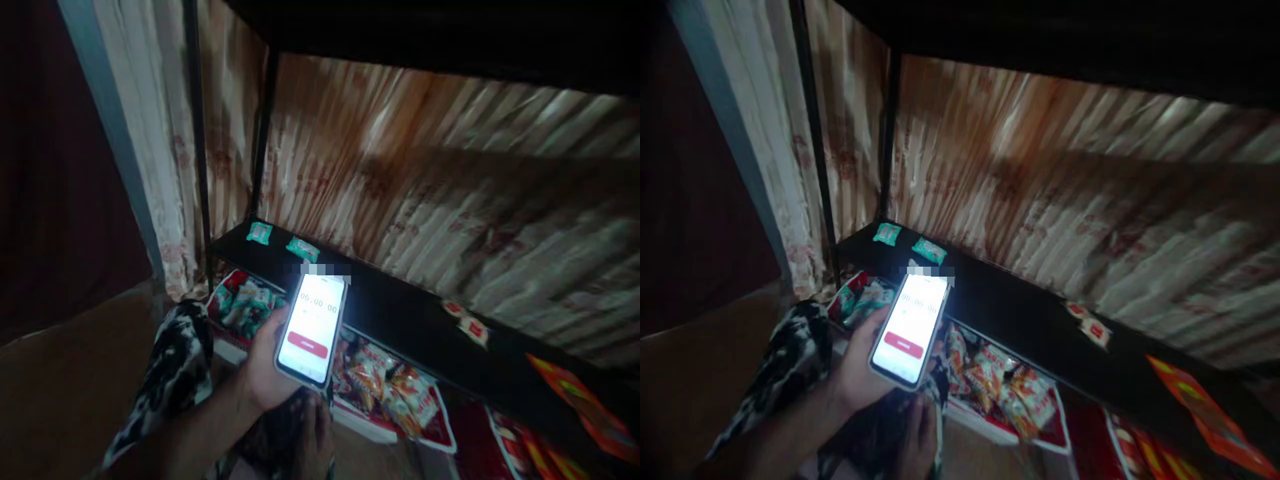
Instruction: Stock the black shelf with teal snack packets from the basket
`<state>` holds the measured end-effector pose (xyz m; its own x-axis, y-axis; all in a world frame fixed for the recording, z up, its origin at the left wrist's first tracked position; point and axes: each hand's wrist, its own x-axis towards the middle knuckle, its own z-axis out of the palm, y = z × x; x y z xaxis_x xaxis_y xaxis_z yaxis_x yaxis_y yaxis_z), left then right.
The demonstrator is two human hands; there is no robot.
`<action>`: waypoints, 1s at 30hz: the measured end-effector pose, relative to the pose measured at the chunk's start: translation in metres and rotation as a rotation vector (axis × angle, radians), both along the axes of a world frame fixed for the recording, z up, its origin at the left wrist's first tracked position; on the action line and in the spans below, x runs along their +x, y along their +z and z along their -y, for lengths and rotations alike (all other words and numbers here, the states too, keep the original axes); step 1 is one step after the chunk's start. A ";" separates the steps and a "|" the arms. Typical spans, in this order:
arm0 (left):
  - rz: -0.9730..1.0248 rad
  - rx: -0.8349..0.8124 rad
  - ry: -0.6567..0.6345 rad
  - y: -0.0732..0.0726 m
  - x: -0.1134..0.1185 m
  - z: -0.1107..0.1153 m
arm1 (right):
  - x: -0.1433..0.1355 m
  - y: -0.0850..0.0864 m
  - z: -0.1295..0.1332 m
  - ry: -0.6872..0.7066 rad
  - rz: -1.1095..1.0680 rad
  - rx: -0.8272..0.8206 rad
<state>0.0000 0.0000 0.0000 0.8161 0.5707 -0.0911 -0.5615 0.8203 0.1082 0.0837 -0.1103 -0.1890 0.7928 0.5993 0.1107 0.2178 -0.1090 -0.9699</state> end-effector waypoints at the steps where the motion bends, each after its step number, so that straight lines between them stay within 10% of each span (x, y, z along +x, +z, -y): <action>1: 0.008 0.011 -0.016 0.001 0.001 0.000 | 0.000 -0.001 -0.001 -0.028 -0.006 0.014; 30: 0.120 0.121 -0.111 -0.010 0.012 -0.007 | 0.007 -0.001 -0.009 0.018 -0.285 0.046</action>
<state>0.0117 0.0074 -0.0099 0.8754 0.4777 0.0741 -0.4834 0.8630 0.1472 0.0911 -0.1018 -0.1903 0.7851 0.6131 -0.0876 -0.0625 -0.0622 -0.9961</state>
